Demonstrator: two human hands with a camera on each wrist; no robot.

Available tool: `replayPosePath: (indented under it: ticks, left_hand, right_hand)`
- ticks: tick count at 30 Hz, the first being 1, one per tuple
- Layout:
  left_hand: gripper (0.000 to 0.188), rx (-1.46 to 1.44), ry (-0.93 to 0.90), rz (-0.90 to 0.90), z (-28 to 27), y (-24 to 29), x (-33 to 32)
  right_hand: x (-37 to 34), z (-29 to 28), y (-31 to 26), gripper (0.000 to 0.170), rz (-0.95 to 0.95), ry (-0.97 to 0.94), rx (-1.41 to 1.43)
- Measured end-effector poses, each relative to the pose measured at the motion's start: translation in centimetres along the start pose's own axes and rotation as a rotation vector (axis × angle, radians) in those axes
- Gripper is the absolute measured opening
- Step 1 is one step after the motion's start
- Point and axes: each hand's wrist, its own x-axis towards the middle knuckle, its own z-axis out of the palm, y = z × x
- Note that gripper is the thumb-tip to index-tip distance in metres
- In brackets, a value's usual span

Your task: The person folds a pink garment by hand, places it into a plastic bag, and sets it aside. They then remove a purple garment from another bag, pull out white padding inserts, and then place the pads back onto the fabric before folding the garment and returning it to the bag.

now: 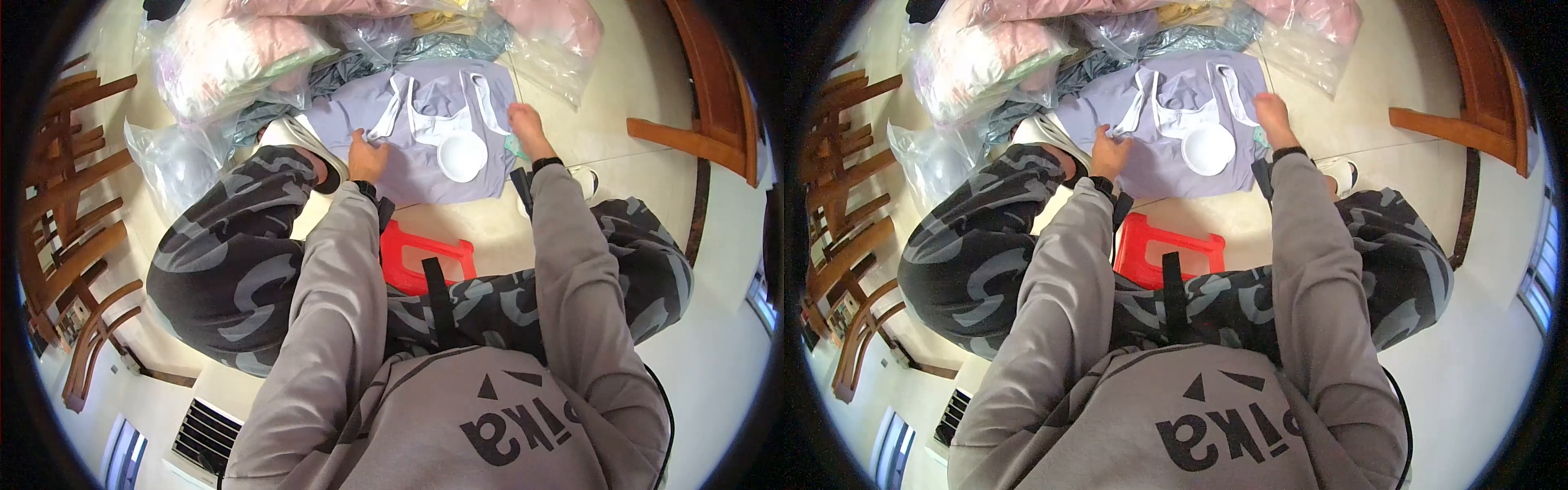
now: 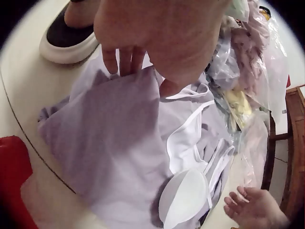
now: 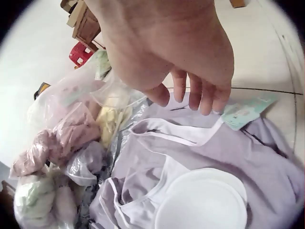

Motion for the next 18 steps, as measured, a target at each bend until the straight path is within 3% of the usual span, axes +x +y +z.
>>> replayPosePath:
  ticks: [2,5,8,11,14,18]
  left_hand:
    - [0.074,-0.002,-0.001,-0.046,0.3,-0.2,0.3]
    - [0.071,-0.04,0.035,-0.144,1.2,-1.1,0.7]
    - [0.05,-0.02,0.066,-0.11,0.8,-1.0,0.9]
    - [0.033,-0.087,0.029,-0.122,0.1,-0.7,0.8]
    - [0.03,-0.132,0.084,-0.088,0.3,-2.5,1.0]
    - [0.037,-0.028,0.09,-0.211,-1.0,-2.7,-0.5]
  right_hand:
    - [0.7,-0.1,3.6,0.032,0.122,-0.122,0.042]
    - [-0.7,1.1,6.2,0.029,0.127,-0.042,0.041]
    - [-1.9,1.7,6.5,0.03,-0.15,0.046,-0.242]
    - [-3.2,2.1,3.5,0.026,-0.167,-0.01,-0.254]
    - [-2.7,3.1,1.6,0.03,-0.249,0.028,-0.235]
    - [0.4,4.9,0.6,0.037,-0.341,0.039,-0.201]
